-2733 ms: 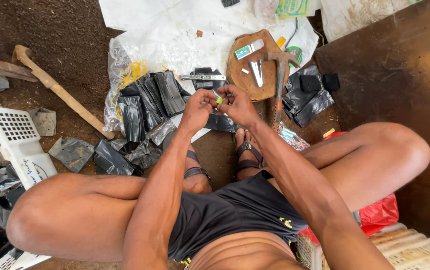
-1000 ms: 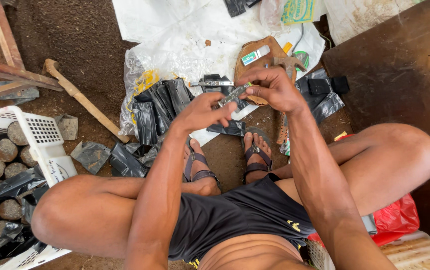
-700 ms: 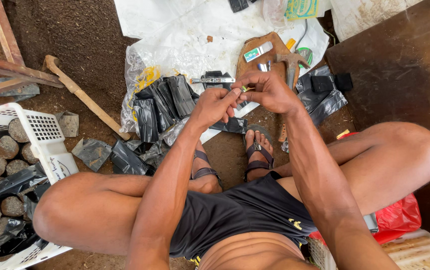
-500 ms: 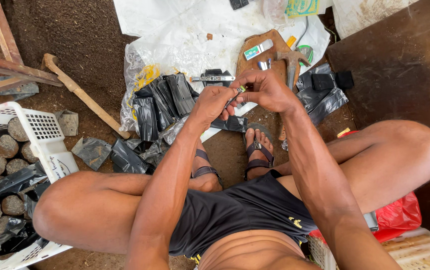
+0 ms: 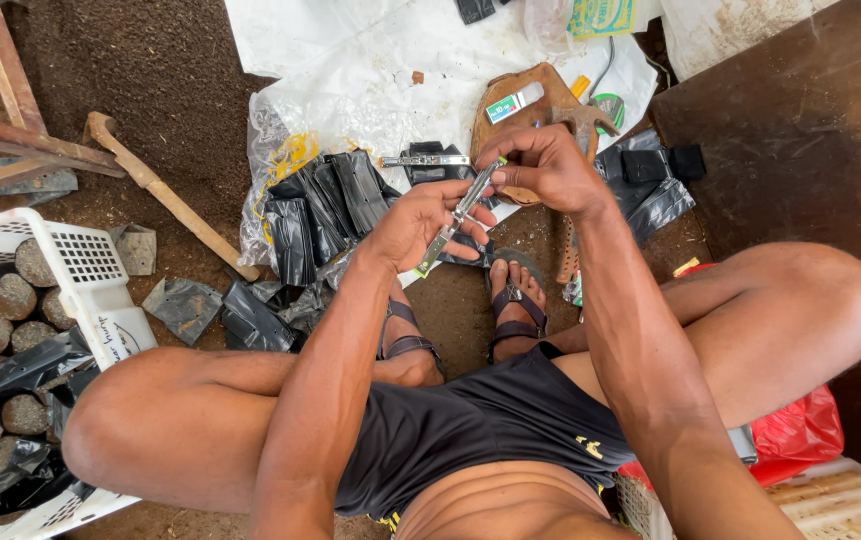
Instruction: The person sits cross-legged and uses a small green tool to manipulate black plastic-wrapped items, then handles small metal tubes and cylindrical parts, assembling them by hand. The person places the assembled parts onto a wooden board.
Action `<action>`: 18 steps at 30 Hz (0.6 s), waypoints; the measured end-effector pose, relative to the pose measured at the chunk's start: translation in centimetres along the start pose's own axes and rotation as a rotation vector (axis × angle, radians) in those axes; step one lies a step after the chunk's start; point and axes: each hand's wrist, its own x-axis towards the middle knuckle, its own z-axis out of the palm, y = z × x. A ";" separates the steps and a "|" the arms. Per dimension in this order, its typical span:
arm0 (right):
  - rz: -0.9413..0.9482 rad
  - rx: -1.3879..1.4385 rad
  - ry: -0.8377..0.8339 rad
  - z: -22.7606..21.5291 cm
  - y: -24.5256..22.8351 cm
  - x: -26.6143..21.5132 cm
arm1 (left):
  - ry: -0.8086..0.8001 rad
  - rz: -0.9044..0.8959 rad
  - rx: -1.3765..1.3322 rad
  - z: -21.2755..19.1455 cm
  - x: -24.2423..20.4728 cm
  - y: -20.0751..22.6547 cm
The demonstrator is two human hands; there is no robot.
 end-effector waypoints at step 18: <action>0.223 -0.708 0.760 -5.9 12.7 1.8 | 0.562 0.018 0.347 -3.1 1.2 -2.0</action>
